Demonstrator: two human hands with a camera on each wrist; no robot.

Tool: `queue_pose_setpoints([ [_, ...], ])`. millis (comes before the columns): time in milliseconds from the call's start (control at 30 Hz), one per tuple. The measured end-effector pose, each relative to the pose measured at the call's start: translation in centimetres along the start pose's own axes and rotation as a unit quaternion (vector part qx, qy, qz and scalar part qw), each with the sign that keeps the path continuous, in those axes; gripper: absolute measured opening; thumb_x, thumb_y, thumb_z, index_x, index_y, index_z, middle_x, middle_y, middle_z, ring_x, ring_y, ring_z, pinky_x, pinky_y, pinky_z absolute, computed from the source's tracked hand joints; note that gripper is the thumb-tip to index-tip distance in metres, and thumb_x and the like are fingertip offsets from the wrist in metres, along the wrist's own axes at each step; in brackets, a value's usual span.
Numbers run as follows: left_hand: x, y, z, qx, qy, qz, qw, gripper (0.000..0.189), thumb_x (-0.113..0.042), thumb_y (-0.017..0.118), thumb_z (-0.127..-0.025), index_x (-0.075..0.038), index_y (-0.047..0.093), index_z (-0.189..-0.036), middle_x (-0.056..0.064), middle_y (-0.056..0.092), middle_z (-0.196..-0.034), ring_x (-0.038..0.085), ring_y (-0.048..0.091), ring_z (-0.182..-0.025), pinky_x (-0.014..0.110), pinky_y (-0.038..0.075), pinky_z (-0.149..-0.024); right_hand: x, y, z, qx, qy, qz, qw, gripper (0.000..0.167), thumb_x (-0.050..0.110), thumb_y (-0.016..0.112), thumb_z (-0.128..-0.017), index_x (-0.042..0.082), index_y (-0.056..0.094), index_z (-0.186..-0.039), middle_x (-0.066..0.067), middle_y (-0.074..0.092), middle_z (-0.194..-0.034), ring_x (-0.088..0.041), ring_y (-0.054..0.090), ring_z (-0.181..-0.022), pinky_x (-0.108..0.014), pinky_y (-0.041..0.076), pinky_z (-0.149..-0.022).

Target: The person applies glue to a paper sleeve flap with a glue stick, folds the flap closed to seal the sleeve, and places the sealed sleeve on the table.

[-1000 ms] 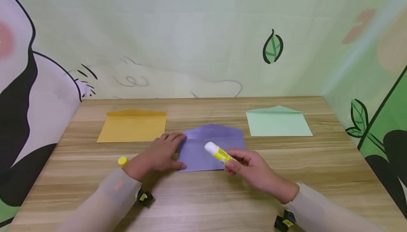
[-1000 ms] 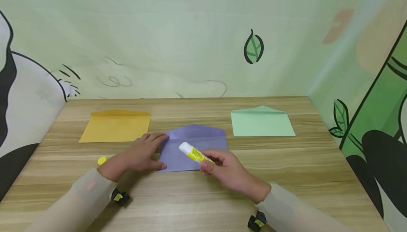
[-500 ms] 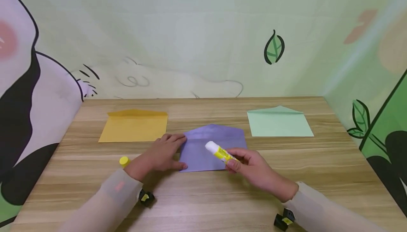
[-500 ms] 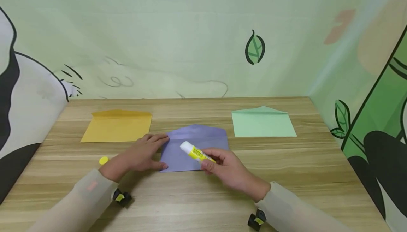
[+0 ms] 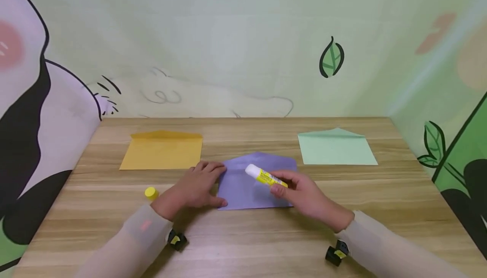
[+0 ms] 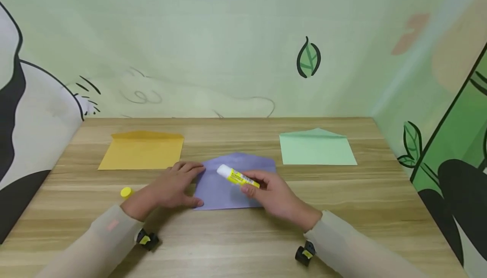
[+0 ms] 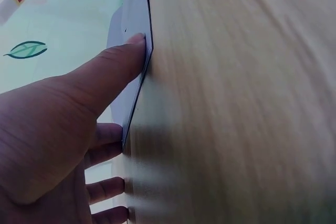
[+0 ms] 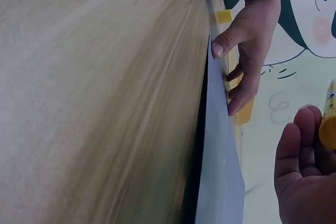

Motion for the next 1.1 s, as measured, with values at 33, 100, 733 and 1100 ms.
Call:
queue_pose_setpoints([
  [33,0.0,0.0,0.0,0.000,0.001,-0.001,1.0000,0.094,-0.060,0.076,-0.080,-0.007,0.042,-0.151,0.009,0.041,-0.156,0.037,0.035,-0.140,0.062,0.035,-0.109,-0.1,0.0,-0.1,0.000,0.001,0.001,1.0000,0.038,0.019,0.070,-0.094,0.003,0.065,-0.129,-0.012,0.066,-0.108,-0.020,0.063,-0.088,-0.025,0.054,-0.071],
  [100,-0.1,0.0,0.0,-0.003,0.004,-0.002,1.0000,0.094,-0.060,0.075,-0.081,-0.006,0.042,-0.151,0.010,0.041,-0.155,0.038,0.036,-0.140,0.063,0.035,-0.109,-0.1,0.0,-0.2,0.001,0.003,0.003,1.0000,0.038,0.019,0.070,-0.095,0.004,0.065,-0.129,-0.012,0.065,-0.108,-0.021,0.062,-0.089,-0.024,0.053,-0.070],
  [733,0.7,0.3,-0.2,0.007,-0.017,0.015,0.9997,0.100,-0.063,0.076,-0.077,-0.009,0.039,-0.153,0.008,0.036,-0.158,0.035,0.030,-0.144,0.058,0.030,-0.115,2.6,-0.8,-3.1,-0.040,-0.043,0.067,0.9960,0.025,0.021,0.071,-0.094,0.014,0.069,-0.119,-0.006,0.066,-0.099,-0.021,0.053,-0.075,-0.021,0.043,-0.060],
  [1100,0.3,-0.2,0.0,0.000,-0.005,0.023,0.9997,0.098,-0.060,0.078,-0.078,-0.007,0.041,-0.151,0.010,0.038,-0.156,0.037,0.033,-0.143,0.061,0.033,-0.110,3.6,3.2,-7.1,0.025,-0.079,0.283,0.9555,0.028,0.031,0.048,-0.106,0.008,0.055,-0.122,-0.002,0.060,-0.101,-0.018,0.055,-0.085,-0.034,0.047,-0.077],
])
Point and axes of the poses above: each hand's wrist, its own z-axis away from the middle knuckle, its own y-axis out of the palm, x = y × z, the point moved 9 cm from there along -z, towards the middle knuckle
